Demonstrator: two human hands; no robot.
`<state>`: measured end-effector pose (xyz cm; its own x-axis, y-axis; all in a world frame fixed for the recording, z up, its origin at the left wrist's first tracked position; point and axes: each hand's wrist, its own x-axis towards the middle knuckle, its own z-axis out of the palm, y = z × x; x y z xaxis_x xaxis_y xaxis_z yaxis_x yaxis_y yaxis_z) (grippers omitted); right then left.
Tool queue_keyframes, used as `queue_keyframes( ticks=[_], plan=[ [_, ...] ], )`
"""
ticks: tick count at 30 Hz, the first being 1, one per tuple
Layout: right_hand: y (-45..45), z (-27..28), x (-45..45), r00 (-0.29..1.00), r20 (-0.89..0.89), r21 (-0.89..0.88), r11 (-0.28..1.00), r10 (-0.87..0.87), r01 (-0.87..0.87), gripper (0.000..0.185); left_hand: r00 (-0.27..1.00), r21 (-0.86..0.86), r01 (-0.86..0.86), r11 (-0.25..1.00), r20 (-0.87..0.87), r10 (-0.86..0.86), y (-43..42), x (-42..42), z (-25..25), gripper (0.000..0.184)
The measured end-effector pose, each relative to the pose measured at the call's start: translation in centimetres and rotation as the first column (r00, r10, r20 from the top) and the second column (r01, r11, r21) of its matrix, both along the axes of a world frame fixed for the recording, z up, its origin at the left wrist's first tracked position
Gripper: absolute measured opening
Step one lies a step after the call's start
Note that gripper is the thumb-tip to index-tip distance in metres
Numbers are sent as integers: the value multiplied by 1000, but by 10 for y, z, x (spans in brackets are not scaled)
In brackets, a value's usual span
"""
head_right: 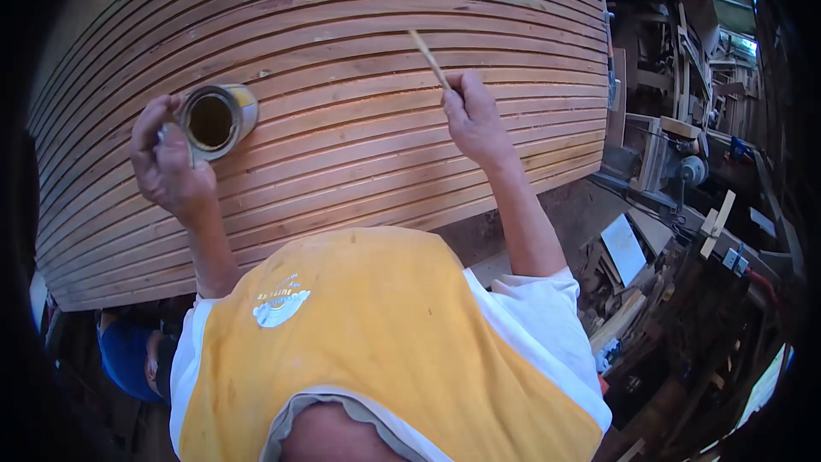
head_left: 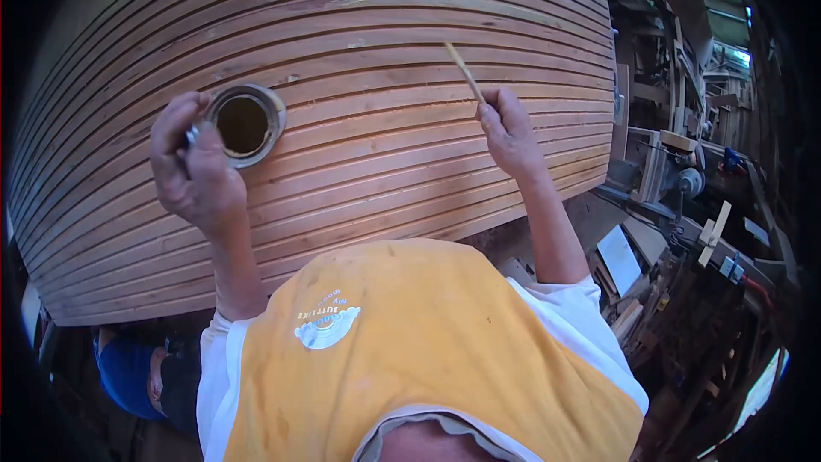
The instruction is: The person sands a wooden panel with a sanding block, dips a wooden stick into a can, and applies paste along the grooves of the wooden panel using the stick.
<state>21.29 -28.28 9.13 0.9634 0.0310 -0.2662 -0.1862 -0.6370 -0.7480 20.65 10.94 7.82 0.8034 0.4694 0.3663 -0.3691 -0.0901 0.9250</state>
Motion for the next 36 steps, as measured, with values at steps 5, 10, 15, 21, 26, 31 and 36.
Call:
queue_keyframes(
  ticks=[5,10,15,21,26,31,36],
  plan=[
    [73,82,10,873,335,-288,920,356,-265,12,997,-8,81,997,-4,-81,41,-13,9,66],
    [136,125,5,663,255,-537,674,703,-508,14,972,695,223,684,-107,-209,19,-34,-9,104],
    [197,103,18,577,64,-666,465,814,-583,10,988,734,141,664,-57,-146,-8,-37,2,103],
    [208,71,28,507,63,-644,423,860,-637,8,991,779,68,623,22,-135,-19,-38,-2,104],
    [171,86,24,668,95,-567,592,738,-573,9,997,726,72,684,-24,-79,-8,-46,-2,109],
    [100,66,15,846,-47,104,845,531,-525,21,993,679,113,725,-103,-59,9,-49,-10,113],
    [40,32,-5,901,-175,588,777,396,-228,23,998,760,19,649,-55,35,20,-40,0,94]
  ],
)
